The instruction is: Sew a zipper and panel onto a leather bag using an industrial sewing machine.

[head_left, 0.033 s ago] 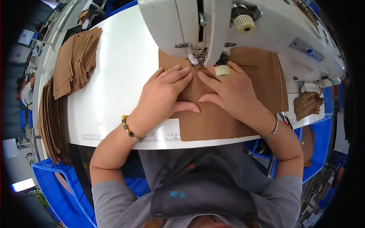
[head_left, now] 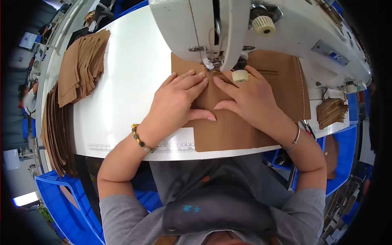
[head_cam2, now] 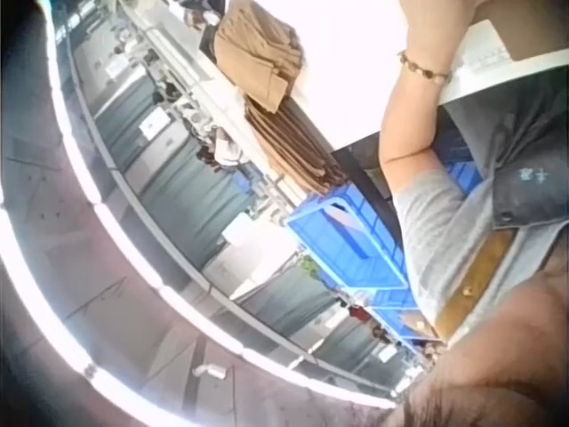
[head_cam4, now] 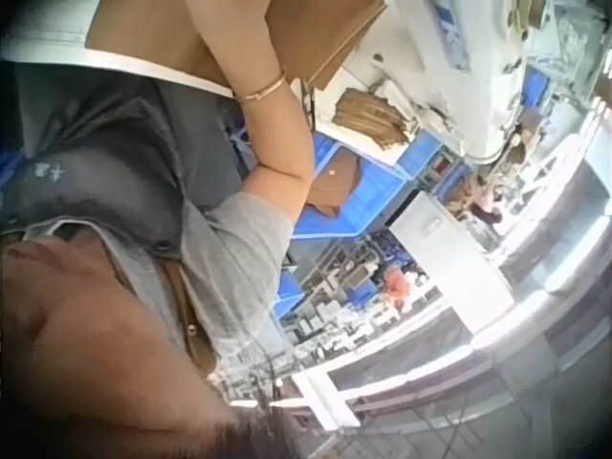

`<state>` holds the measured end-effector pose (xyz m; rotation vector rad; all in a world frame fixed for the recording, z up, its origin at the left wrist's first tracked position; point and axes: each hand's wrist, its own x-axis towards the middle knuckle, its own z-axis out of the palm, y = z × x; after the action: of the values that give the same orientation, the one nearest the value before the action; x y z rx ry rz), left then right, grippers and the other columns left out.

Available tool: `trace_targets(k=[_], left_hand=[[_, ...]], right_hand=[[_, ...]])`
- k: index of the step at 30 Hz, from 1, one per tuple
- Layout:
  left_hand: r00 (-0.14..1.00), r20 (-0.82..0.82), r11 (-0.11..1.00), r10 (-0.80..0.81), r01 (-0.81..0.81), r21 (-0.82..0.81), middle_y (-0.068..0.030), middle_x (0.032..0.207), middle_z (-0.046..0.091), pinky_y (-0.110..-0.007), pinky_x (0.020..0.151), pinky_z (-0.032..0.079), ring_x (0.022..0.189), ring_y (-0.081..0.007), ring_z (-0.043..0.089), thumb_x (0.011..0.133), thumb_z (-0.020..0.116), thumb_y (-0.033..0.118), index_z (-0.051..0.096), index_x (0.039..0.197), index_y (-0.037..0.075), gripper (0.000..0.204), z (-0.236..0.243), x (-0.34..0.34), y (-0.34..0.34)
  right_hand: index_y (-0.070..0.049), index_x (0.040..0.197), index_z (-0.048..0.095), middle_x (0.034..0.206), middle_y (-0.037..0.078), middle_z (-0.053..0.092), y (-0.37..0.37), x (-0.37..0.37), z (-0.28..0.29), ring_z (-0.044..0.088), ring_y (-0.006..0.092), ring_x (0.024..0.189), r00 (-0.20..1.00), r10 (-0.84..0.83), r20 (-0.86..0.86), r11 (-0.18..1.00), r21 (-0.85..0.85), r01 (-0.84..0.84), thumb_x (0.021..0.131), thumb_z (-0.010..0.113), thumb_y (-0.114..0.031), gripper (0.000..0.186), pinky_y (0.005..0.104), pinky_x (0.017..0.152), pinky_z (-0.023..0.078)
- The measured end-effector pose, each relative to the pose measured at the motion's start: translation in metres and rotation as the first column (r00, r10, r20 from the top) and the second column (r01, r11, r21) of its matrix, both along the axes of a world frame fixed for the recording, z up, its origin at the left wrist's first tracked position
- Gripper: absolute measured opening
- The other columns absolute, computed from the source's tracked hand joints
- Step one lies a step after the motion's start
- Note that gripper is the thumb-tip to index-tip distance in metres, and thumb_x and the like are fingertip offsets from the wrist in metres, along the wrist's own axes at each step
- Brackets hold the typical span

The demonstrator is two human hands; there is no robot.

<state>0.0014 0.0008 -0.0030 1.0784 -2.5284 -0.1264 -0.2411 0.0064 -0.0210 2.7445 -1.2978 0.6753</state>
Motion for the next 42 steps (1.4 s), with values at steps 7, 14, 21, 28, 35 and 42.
trace_targets(k=[7,14,21,28,35,42], left_hand=[[1.0,0.01,0.999,-0.017,0.017,-0.035,-0.0114,0.132,0.07,-0.039,0.102,0.052,0.127,-0.0319,0.064,0.063,0.085,0.057,0.072,0.126,-0.001,0.086,0.0,-0.002,-0.007],[1.0,0.012,0.999,-0.019,0.02,-0.044,-0.0114,0.132,0.07,-0.039,0.1,0.052,0.125,-0.0316,0.065,0.065,0.084,0.058,0.072,0.126,0.0,0.086,0.0,-0.003,-0.011],[0.999,0.038,0.999,-0.011,0.013,-0.039,-0.0116,0.133,0.07,-0.039,0.1,0.051,0.125,-0.0315,0.065,0.066,0.082,0.06,0.072,0.127,-0.001,0.087,0.0,-0.003,-0.011],[0.999,0.04,0.999,-0.019,0.021,-0.034,-0.0115,0.133,0.069,-0.041,0.104,0.05,0.129,-0.033,0.063,0.068,0.081,0.06,0.071,0.128,-0.001,0.086,-0.002,-0.003,-0.012],[0.999,0.028,1.0,-0.015,0.016,-0.021,-0.0117,0.135,0.069,-0.041,0.104,0.05,0.129,-0.033,0.062,0.069,0.081,0.059,0.071,0.128,-0.001,0.085,-0.002,-0.003,-0.013],[1.0,0.015,1.0,-0.005,0.006,-0.006,-0.0107,0.133,0.069,-0.043,0.105,0.048,0.126,-0.0312,0.062,0.071,0.079,0.059,0.071,0.128,-0.002,0.084,-0.002,-0.001,-0.011]], right_hand=[[-0.009,0.116,0.075,0.128,0.011,0.069,-0.004,-0.003,0.0,0.061,0.0299,0.129,1.0,-0.005,-0.016,1.0,0.017,0.005,0.077,0.081,-0.047,0.055,0.0511,0.113,0.043],[-0.011,0.117,0.075,0.128,0.009,0.069,-0.007,-0.003,-0.001,0.06,0.0289,0.13,1.0,-0.02,-0.024,1.0,-0.009,0.02,0.079,0.079,-0.048,0.053,0.051,0.113,0.042],[-0.012,0.116,0.075,0.129,0.009,0.068,-0.009,-0.003,-0.003,0.06,0.0271,0.13,0.999,-0.014,-0.037,0.999,-0.046,0.013,0.081,0.077,-0.051,0.053,0.0523,0.114,0.041],[-0.01,0.113,0.076,0.127,0.01,0.069,-0.011,-0.005,-0.006,0.059,0.0269,0.131,0.999,0.0,-0.046,0.999,-0.049,-0.002,0.083,0.075,-0.052,0.052,0.0533,0.114,0.041],[-0.009,0.108,0.078,0.122,0.007,0.072,-0.015,-0.004,0.012,0.063,0.0246,0.124,0.999,-0.018,-0.038,0.998,-0.063,0.016,0.085,0.075,-0.048,0.045,0.0529,0.117,0.038],[-0.013,0.095,0.083,0.078,0.005,0.075,-0.036,-0.026,0.042,0.071,0.0238,0.073,0.87,-0.217,0.443,0.969,-0.013,0.248,0.092,0.074,-0.025,0.016,0.0356,0.072,0.054]])
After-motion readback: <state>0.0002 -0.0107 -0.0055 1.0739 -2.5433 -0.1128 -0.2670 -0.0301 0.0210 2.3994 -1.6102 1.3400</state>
